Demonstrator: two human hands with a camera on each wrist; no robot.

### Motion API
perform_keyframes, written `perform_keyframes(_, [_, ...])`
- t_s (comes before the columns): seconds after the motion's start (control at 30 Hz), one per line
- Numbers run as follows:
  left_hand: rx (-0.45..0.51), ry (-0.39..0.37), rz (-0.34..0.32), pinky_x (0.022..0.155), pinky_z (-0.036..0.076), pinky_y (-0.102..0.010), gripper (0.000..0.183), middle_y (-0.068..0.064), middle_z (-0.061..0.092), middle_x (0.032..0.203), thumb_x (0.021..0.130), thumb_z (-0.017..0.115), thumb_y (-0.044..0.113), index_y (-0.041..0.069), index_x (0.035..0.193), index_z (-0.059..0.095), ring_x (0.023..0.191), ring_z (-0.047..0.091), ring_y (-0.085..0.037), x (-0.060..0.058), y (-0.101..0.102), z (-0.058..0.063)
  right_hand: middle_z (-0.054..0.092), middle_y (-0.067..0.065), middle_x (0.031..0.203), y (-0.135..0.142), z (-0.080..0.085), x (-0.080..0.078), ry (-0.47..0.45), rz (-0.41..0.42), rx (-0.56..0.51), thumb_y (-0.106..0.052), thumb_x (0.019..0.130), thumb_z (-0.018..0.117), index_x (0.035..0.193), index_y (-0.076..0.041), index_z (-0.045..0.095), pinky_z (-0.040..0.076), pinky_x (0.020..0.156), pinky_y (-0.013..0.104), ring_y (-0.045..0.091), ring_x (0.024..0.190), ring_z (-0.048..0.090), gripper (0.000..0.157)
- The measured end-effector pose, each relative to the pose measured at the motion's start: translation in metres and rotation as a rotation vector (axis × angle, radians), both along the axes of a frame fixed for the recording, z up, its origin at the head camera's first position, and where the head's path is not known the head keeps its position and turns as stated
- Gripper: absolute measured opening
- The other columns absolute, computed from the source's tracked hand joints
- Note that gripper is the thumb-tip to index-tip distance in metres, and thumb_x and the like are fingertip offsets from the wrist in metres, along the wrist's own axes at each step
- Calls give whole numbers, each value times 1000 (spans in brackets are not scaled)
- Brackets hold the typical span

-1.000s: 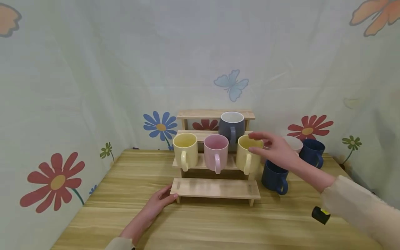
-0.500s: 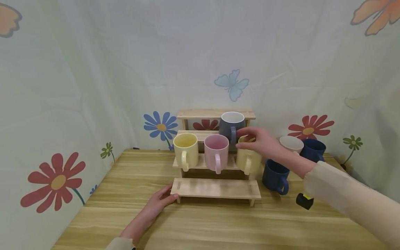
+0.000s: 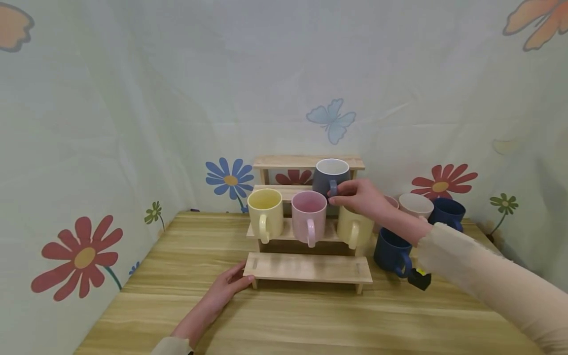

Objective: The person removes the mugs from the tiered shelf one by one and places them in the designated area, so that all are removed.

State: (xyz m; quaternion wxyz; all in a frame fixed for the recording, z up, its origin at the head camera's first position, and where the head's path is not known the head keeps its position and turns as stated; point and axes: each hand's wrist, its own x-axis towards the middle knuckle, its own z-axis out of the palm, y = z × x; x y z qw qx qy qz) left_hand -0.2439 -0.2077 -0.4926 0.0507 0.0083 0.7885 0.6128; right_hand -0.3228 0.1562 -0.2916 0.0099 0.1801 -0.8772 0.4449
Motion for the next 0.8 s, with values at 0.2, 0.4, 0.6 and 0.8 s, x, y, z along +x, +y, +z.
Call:
perform_keyframes(0.2, [-6,-3,1,115,39,-47,72,-18,53,146,90,71,34,10,150,42,135,50,-30,0,0,0,74,12,101,-2,-2,-2,27,-43,-2,-22,88,76,109,0,70,51,74,17,8,84,63,32])
perform_keyframes(0.4, [-9,0,4,115,39,-48,71,-20,54,145,90,71,33,8,150,42,135,50,-32,1,0,0,73,15,98,-3,-2,-1,73,-31,-11,-21,88,75,109,2,68,52,70,17,9,81,62,32])
perform_keyframes(0.6, [6,2,-5,117,35,-51,71,-20,51,148,91,70,32,7,150,41,138,48,-33,2,0,-2,73,17,96,-3,-5,-1,117,6,-33,-19,89,74,107,4,68,52,68,16,5,77,62,30])
perform_keyframes(0.8, [11,8,-2,117,36,-51,71,-19,51,148,90,71,33,8,150,41,138,47,-33,0,0,-2,72,16,95,-3,-3,0,114,13,-70,-19,91,72,105,2,67,52,69,17,7,77,62,26])
